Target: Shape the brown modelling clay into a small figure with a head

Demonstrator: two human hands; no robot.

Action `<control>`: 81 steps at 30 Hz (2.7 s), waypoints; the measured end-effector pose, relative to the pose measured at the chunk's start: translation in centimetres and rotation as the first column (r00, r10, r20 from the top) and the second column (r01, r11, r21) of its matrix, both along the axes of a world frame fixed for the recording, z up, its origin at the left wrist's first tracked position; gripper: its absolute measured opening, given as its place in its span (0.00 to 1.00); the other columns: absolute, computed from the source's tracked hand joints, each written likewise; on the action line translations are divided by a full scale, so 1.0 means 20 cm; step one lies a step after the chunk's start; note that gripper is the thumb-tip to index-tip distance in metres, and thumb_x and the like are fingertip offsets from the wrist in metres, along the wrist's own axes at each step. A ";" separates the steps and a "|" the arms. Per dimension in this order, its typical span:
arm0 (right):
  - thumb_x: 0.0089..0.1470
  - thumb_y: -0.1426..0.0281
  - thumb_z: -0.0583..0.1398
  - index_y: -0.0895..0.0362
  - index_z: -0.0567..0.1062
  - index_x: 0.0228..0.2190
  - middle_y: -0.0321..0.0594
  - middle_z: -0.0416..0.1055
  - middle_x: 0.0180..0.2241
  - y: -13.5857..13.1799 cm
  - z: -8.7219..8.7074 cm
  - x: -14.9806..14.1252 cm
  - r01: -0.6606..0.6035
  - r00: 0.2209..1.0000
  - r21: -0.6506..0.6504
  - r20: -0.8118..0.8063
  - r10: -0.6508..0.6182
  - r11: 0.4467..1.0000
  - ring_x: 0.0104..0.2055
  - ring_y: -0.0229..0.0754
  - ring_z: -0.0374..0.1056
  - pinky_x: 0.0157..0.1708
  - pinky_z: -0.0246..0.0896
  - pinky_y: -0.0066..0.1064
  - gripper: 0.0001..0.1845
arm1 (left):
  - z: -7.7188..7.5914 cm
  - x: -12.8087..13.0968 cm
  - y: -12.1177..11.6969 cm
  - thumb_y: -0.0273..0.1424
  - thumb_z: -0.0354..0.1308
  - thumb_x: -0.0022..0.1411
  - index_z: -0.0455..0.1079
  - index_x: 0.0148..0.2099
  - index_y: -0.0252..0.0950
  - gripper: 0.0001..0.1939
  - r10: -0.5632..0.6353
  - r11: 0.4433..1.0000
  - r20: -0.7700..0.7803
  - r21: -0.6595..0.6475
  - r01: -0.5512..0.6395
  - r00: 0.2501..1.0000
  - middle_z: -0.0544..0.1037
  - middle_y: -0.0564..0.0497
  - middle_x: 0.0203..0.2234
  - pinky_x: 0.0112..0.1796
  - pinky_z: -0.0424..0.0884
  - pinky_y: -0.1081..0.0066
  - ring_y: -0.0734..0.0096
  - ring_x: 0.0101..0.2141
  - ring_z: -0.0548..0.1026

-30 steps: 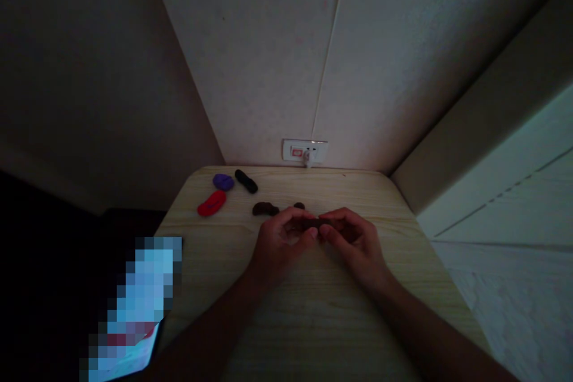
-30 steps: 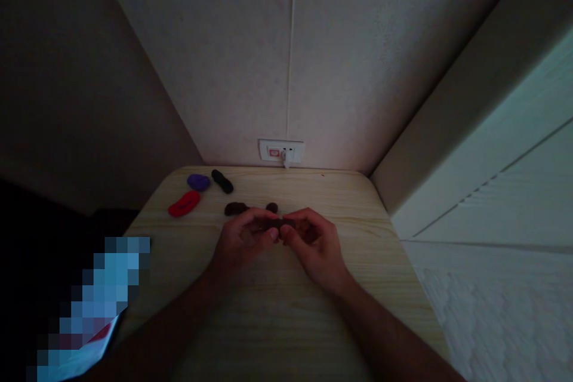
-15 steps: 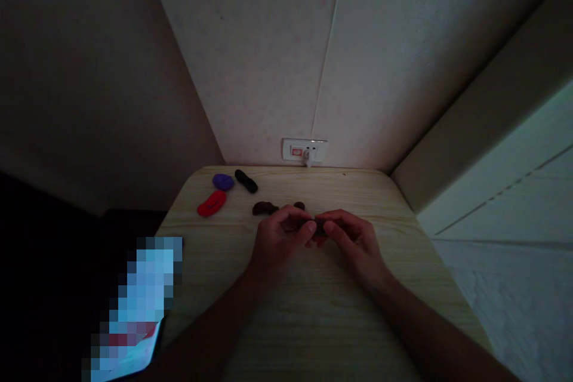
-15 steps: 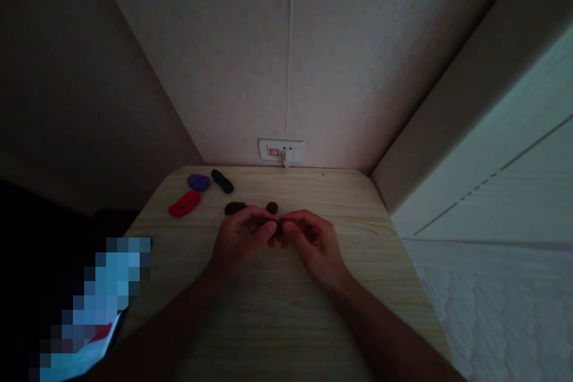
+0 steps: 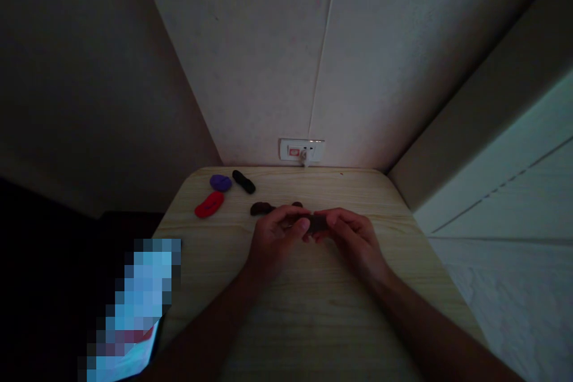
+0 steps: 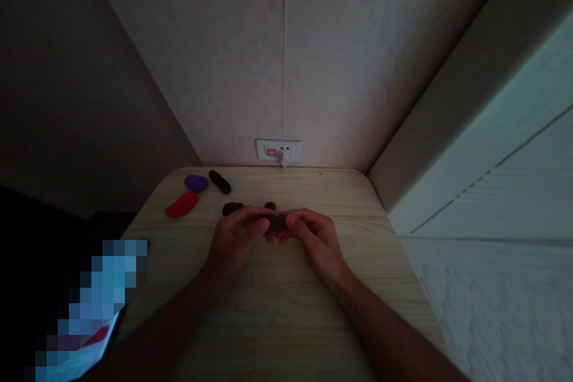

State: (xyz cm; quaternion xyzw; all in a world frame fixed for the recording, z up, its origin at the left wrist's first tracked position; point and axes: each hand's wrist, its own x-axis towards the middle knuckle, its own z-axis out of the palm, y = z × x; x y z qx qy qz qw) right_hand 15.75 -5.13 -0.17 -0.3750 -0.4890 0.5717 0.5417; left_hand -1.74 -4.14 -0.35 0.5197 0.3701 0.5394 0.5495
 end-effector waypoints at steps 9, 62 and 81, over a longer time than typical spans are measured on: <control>0.61 0.58 0.68 0.51 0.85 0.43 0.36 0.82 0.27 -0.01 -0.01 0.01 0.104 0.981 0.091 0.157 -0.117 0.990 0.26 0.40 0.76 0.31 0.74 0.31 0.13 | -0.05 0.03 0.00 0.40 0.68 0.62 0.77 0.49 0.35 0.17 -0.102 0.995 -0.017 0.007 0.102 0.995 0.82 0.47 0.38 0.36 0.77 0.68 0.65 0.36 0.81; 0.65 0.56 0.63 0.53 0.76 0.46 0.35 0.75 0.28 0.04 -0.09 0.07 0.383 0.896 0.198 0.157 -0.415 0.902 0.23 0.39 0.68 0.26 0.65 0.35 0.15 | 0.26 -0.95 -0.46 0.57 0.46 0.66 0.45 0.76 0.19 0.53 -0.193 0.951 -0.899 -0.072 -0.300 -0.393 0.72 0.19 0.58 0.45 0.73 0.43 0.28 0.47 0.80; 0.63 0.55 0.62 0.51 0.76 0.46 0.32 0.72 0.22 0.01 -0.07 0.08 0.376 0.861 0.194 0.288 -0.419 0.906 0.26 0.41 0.70 0.36 0.66 0.37 0.15 | 0.13 -1.14 0.08 0.44 0.55 0.64 0.40 0.74 0.24 0.48 -0.042 0.972 -0.997 -0.026 -0.234 -0.066 0.69 0.25 0.64 0.55 0.71 0.54 0.40 0.62 0.73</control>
